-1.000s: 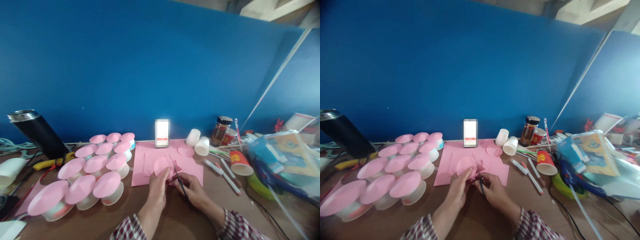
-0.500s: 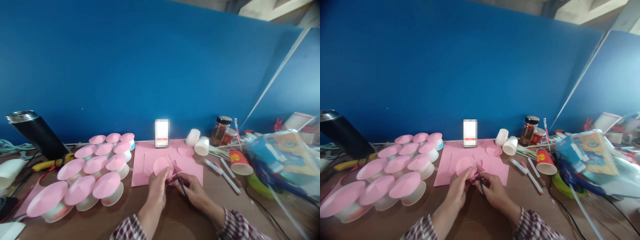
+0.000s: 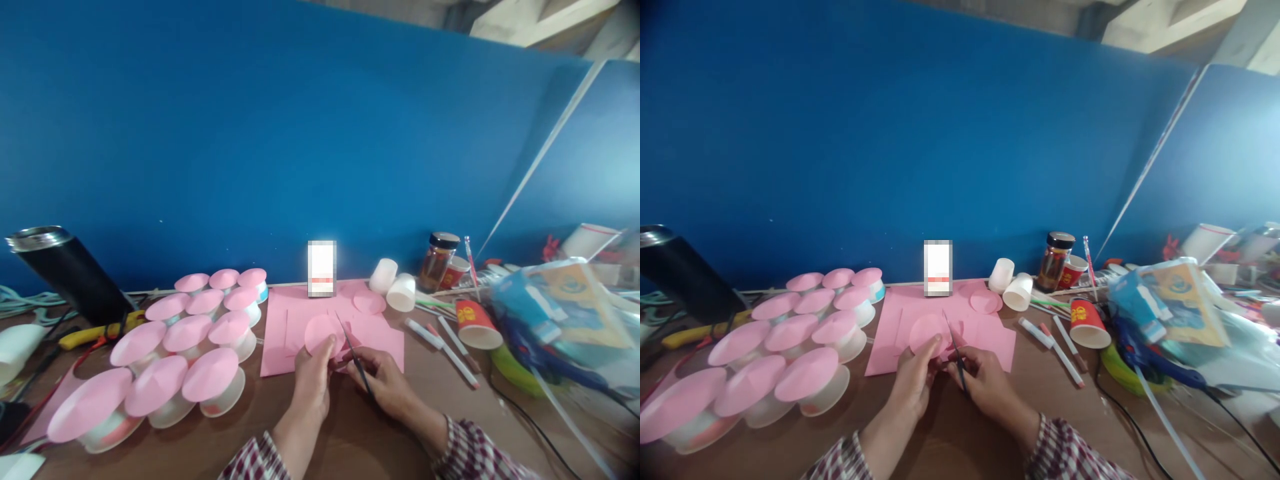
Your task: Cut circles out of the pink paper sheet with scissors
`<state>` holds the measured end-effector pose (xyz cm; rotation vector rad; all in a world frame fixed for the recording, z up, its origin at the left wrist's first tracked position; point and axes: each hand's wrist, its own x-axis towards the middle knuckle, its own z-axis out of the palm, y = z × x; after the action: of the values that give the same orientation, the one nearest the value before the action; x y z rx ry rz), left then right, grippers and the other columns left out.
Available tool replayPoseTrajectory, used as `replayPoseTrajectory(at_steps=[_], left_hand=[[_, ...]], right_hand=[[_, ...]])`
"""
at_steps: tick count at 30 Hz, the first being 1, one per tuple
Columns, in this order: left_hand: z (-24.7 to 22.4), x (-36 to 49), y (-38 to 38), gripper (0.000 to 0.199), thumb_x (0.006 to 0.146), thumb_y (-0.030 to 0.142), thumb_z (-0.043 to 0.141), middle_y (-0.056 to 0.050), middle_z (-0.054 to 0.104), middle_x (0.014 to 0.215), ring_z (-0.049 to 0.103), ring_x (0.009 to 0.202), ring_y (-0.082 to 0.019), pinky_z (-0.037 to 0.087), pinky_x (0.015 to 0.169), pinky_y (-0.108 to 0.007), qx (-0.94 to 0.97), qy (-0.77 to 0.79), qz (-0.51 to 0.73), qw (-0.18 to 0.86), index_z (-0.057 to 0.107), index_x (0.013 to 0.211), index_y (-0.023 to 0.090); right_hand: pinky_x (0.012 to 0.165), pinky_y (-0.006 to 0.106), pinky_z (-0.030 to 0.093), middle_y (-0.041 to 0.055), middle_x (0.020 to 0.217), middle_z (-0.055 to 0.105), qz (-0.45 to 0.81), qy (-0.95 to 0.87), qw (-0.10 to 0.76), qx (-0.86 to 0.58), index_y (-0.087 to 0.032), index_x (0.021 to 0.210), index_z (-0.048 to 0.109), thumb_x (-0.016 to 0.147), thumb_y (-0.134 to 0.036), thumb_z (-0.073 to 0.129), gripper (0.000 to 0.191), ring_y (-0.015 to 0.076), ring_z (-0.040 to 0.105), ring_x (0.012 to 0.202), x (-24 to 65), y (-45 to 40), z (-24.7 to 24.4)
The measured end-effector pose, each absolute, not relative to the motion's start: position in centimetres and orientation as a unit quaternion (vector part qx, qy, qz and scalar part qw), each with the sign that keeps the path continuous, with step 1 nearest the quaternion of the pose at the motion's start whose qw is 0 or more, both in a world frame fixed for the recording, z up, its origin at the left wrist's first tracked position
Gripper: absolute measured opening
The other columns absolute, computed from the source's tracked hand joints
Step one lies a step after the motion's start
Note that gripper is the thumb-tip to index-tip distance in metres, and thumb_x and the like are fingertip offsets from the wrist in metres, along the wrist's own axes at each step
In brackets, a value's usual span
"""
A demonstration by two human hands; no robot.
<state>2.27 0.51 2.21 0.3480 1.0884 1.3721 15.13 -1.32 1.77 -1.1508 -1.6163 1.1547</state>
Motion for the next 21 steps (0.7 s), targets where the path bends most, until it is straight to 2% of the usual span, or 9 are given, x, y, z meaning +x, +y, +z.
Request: replayPoseTrajectory(at_steps=[9, 16, 21], left_hand=[[2.08, 2.2, 0.52, 0.035, 0.063, 0.023, 0.075, 0.0, 0.06, 0.058, 0.057, 0.049, -0.014, 0.048, 0.047, -0.026, 0.169, 0.481, 0.585, 0.631, 0.052, 0.087, 0.014], [1.95, 2.14, 0.57, 0.032, 0.062, 0.024, 0.075, -0.001, 0.063, 0.061, 0.059, 0.052, -0.014, 0.048, 0.048, -0.025, 0.174, 0.471, 0.593, 0.63, 0.056, 0.085, 0.013], [2.0, 2.17, 0.53, 0.031, 0.06, 0.024, 0.076, -0.001, 0.063, 0.06, 0.059, 0.052, -0.014, 0.046, 0.046, -0.024, 0.173, 0.472, 0.604, 0.619, 0.057, 0.081, 0.013]], right_hand=[[0.075, 0.03, 0.051, 0.0065, 0.087, 0.072, 0.504, -0.616, 0.423, -0.432, -0.015, 0.098, 0.07, 0.081, -0.038, 0.065, 0.029, 0.0183, 0.064, 0.073, 15.12, -1.26, 1.7], [0.077, 0.032, 0.051, 0.0079, 0.089, 0.072, 0.499, -0.626, 0.424, -0.423, -0.015, 0.1, 0.07, 0.083, -0.042, 0.062, 0.033, 0.0205, 0.065, 0.078, 15.14, -1.29, 1.67], [0.065, 0.026, 0.05, 0.0054, 0.082, 0.07, 0.487, -0.635, 0.413, -0.434, -0.015, 0.101, 0.07, 0.082, -0.041, 0.062, 0.033, 0.0171, 0.061, 0.069, 15.2, -1.3, 1.57]])
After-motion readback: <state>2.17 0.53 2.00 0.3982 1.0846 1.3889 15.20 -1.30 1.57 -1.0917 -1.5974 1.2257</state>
